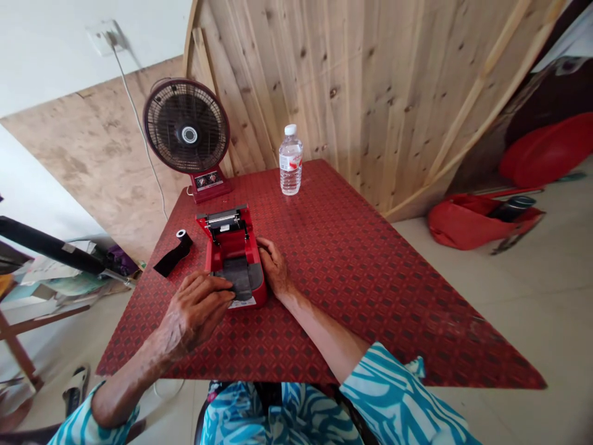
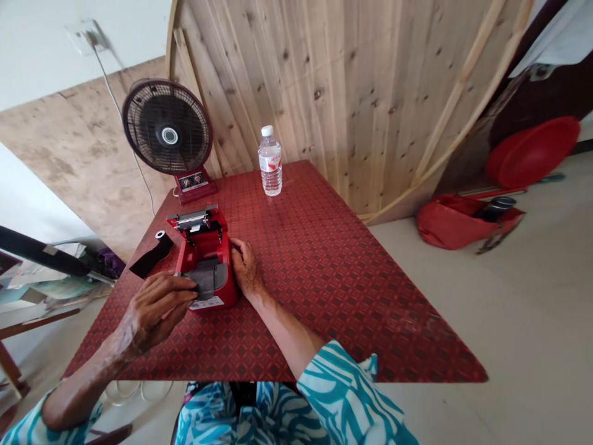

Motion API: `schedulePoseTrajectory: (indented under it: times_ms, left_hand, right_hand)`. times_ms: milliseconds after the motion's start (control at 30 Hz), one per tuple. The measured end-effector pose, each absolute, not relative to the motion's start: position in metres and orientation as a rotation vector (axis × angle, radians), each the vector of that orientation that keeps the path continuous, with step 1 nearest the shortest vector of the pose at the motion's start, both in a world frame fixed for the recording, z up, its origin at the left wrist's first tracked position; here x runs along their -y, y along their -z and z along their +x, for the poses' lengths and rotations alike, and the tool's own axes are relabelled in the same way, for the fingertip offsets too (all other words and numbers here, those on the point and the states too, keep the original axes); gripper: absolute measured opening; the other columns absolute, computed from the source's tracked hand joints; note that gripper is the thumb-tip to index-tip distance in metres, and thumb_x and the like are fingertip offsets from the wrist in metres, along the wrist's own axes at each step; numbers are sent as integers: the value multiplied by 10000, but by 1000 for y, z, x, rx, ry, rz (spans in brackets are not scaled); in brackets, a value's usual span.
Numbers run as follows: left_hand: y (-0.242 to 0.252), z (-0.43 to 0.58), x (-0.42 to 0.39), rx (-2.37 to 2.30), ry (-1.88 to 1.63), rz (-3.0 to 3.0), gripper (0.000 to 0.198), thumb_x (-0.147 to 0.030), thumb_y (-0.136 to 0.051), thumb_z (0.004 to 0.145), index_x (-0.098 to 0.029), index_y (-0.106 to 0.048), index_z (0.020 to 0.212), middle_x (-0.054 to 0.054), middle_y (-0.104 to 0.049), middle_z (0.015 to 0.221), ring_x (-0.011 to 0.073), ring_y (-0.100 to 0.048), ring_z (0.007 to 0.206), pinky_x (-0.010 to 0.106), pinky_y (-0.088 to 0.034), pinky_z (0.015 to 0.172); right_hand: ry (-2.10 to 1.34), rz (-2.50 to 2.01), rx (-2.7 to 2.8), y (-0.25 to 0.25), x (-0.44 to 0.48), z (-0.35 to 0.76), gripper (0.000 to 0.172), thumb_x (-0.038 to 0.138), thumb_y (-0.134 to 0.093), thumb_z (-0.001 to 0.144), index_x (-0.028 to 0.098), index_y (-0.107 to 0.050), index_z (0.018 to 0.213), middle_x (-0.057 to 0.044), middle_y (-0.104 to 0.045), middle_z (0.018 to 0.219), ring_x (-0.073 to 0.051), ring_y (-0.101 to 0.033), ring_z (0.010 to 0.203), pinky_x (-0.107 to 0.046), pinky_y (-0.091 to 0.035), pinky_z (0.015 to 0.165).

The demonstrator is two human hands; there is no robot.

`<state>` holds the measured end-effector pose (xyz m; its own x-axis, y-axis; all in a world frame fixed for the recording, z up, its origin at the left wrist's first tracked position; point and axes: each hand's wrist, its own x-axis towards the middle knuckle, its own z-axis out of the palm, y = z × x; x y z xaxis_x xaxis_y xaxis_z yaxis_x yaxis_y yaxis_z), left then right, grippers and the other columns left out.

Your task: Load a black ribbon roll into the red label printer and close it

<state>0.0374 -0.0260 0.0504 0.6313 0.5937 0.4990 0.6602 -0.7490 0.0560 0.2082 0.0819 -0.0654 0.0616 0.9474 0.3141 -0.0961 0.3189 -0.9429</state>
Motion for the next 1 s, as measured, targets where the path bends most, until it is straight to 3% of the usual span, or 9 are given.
schedulePoseTrajectory:
  times_ms: [200, 333, 433, 567, 733, 867, 1000]
  left_hand:
    - [-42, 37, 31, 1024, 781, -2648, 152, -104, -568, 901, -170, -617, 1029, 69, -706, 1007, 170, -661, 933, 384, -449, 952]
    - [-39, 39, 33, 1033, 798, -2615, 150, -112, -536, 917, -177, -618, 1024, 61, -715, 1011, 170, -666, 940, 388, -444, 968]
    - [-39, 39, 35, 1048, 820, -2598, 150, -126, -522, 926, -188, -620, 1021, 55, -721, 1004, 170, -672, 941, 391, -445, 971]
    - [-40, 40, 36, 1049, 840, -2591, 147, -134, -515, 929, -183, -622, 1018, 64, -725, 1004, 171, -674, 944, 381, -464, 954]
    - [-40, 41, 38, 1052, 808, -2581, 158, -140, -516, 930, -183, -621, 1040, 76, -720, 1029, 176, -673, 952, 386, -465, 956]
    - [-40, 39, 39, 1072, 806, -2624, 144, -176, -543, 930, -181, -613, 1056, 77, -717, 1040, 187, -666, 976, 403, -438, 989]
    - [-42, 27, 32, 1183, 930, -2658, 262, -348, -495, 962, -193, -587, 1152, 101, -691, 1093, 211, -633, 1046, 393, -455, 964]
  right_hand:
    - [-1069, -954, 1124, 66, -96, 211, 411, 454, -440, 889, 249, -580, 1216, -65, -636, 1237, -221, -570, 1157, -434, -429, 1023]
    - [-1046, -943, 1145, 41, -129, 212, 493, 557, -426, 879, 260, -561, 1249, -73, -594, 1307, -238, -542, 1203, -454, -429, 1027]
    - [-1058, -845, 1256, 15, -145, 208, 491, 613, -412, 875, 273, -612, 1168, -47, -617, 1279, -225, -550, 1190, -432, -427, 1031]
    - [-1033, -834, 1345, 0, -140, 207, 505, 656, -382, 874, 261, -685, 961, -33, -698, 1068, -226, -598, 1071, -425, -442, 994]
    - [-897, -875, 1413, 12, -103, 223, 428, 570, -449, 879, 255, -716, 769, -39, -644, 1126, -223, -554, 1152, -396, -403, 1034]
    - [-959, -876, 1357, 24, -80, 225, 233, 440, -573, 806, 258, -715, 836, -49, -604, 1159, -220, -560, 1134, -384, -447, 979]
    - [-998, -855, 1304, 26, -75, 221, 201, 361, -562, 798, 268, -695, 917, -45, -601, 1173, -213, -550, 1149, -389, -452, 981]
